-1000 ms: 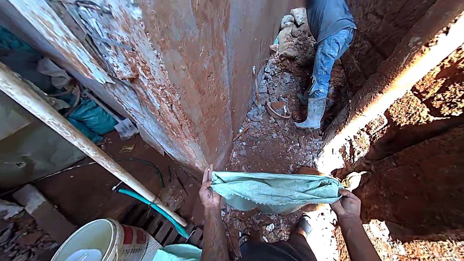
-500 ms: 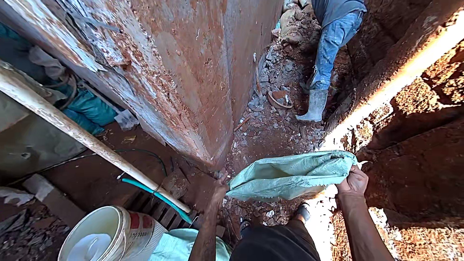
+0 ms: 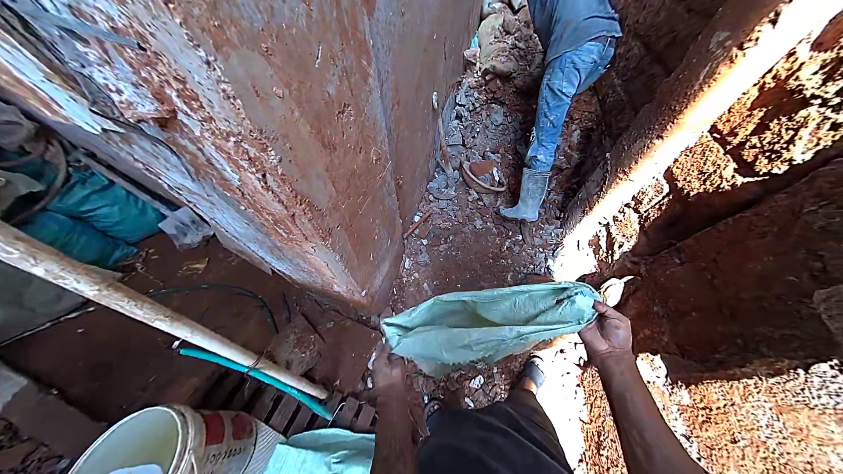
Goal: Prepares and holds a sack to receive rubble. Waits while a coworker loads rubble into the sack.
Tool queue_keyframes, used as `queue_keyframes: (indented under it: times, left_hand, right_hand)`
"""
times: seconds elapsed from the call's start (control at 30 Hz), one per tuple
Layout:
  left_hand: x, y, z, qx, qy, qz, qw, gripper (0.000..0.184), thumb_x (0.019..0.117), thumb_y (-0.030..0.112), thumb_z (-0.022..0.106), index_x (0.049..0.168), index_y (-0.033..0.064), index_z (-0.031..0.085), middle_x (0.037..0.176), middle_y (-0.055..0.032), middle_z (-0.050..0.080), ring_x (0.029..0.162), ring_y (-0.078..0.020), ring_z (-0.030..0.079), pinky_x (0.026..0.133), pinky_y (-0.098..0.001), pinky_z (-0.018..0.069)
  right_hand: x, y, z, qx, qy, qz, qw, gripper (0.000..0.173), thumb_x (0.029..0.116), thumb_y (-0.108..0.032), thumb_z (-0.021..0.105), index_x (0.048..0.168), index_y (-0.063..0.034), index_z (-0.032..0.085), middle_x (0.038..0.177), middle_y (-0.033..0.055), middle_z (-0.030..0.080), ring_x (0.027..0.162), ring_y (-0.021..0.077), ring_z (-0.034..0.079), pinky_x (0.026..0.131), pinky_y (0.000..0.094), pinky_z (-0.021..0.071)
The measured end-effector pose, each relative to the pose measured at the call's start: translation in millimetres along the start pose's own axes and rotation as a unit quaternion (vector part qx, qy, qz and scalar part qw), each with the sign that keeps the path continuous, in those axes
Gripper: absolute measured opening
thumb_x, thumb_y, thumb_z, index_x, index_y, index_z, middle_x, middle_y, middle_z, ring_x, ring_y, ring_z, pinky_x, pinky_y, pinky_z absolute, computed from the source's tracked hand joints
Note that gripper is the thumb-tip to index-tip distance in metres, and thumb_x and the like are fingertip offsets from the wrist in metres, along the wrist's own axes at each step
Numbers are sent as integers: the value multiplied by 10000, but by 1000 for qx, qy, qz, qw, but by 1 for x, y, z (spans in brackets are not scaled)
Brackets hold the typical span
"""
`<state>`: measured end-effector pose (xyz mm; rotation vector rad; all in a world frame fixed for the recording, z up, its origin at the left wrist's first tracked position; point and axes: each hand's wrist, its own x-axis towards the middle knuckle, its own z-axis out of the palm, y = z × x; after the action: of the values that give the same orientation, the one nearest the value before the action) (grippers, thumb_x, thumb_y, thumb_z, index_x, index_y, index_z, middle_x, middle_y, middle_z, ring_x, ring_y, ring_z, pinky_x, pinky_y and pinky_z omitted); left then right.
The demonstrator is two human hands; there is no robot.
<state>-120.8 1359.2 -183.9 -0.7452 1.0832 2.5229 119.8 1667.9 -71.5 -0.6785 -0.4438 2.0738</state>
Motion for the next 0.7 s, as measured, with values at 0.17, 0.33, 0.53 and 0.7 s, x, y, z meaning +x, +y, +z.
queue_keyframes:
  times: [0.17,0.33,0.53,0.7]
  left_hand:
    - [30,49,11,-155,-95,60,982,403,1068,36,215,1422,12,405,1332,-76,635,1158,-132,654,912,-282,562]
    - [12,81,45,-152,-163,56,973,420,1077,62,190,1430,43,417,1339,-48,646,1161,-134,661,922,-301,565]
    - [-13,87,84,-95,-204,49,973,427,1036,-30,204,1371,16,465,1273,-71,682,1117,-151,684,891,-317,583]
    - [-38,75,109,-17,-214,46,976,463,993,-87,253,1408,2,437,1257,-63,697,1091,-121,694,866,-292,588]
  right_hand:
    - [-1,19,-36,66,58,-44,995,377,979,-263,321,819,-105,625,771,47,715,736,172,713,676,404,611]
    - [8,17,-35,-43,72,-21,996,347,999,-248,287,912,-115,595,798,39,706,747,166,708,679,399,609]
    - [14,-7,-51,-634,240,-61,732,394,959,-131,659,1310,43,618,1190,267,674,1062,390,657,913,588,511]
    - [-20,49,31,-805,-190,-185,530,783,802,-214,833,1489,-25,509,1526,269,476,1459,485,374,1197,665,277]
